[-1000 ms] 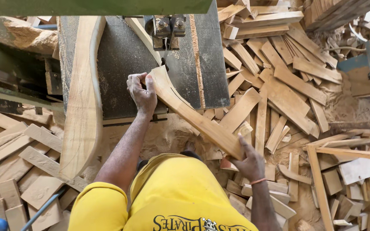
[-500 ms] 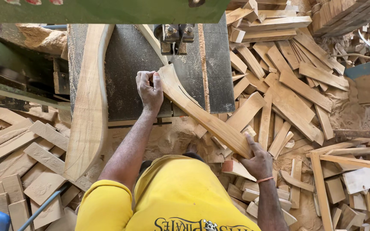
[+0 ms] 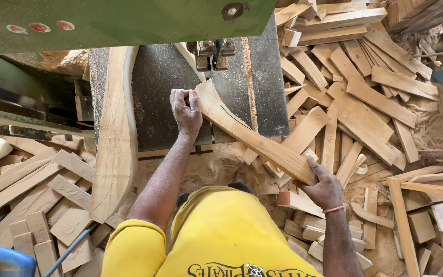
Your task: The person cuts curved wooden workpieces on a bandsaw, guiding each piece along the blade with both hands and turning it to follow the marked line. They reposition the wood repeatedly, trim off sections, and set cut pieces aside among the scrap wood on the floor.
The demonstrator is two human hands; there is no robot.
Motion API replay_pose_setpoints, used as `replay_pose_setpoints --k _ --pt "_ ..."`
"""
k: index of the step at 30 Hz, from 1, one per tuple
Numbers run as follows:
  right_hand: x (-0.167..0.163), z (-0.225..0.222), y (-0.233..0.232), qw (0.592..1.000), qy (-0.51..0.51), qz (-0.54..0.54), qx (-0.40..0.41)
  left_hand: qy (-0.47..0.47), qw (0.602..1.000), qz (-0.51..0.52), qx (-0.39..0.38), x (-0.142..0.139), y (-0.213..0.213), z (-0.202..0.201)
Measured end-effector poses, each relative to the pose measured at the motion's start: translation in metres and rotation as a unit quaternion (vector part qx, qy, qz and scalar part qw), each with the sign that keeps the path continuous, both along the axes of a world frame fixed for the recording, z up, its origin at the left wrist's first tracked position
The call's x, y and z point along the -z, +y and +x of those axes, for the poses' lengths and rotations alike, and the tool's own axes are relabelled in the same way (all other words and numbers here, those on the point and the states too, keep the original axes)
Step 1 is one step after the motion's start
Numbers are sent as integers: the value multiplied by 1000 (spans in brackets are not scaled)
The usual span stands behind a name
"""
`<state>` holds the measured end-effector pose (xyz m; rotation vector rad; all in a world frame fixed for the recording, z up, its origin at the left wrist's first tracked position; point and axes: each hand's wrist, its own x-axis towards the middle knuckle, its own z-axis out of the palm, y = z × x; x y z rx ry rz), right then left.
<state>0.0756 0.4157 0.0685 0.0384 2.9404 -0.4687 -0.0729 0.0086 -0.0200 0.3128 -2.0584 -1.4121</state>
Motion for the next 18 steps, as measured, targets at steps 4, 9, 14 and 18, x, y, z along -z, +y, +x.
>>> replay_pose_setpoints --k 4,9,14,18 --pt "-3 -4 -4 1000 -9 -1 16 16 1000 -19 -6 2 -1 -5" --pt "0 -2 -5 999 -26 0 30 14 1000 0 -3 15 -4 -12" --pt "5 -4 3 997 -68 11 20 17 1000 -14 -19 25 -3 -15" --pt "6 -11 8 1000 -30 3 8 30 999 -5 -16 22 1 -7"
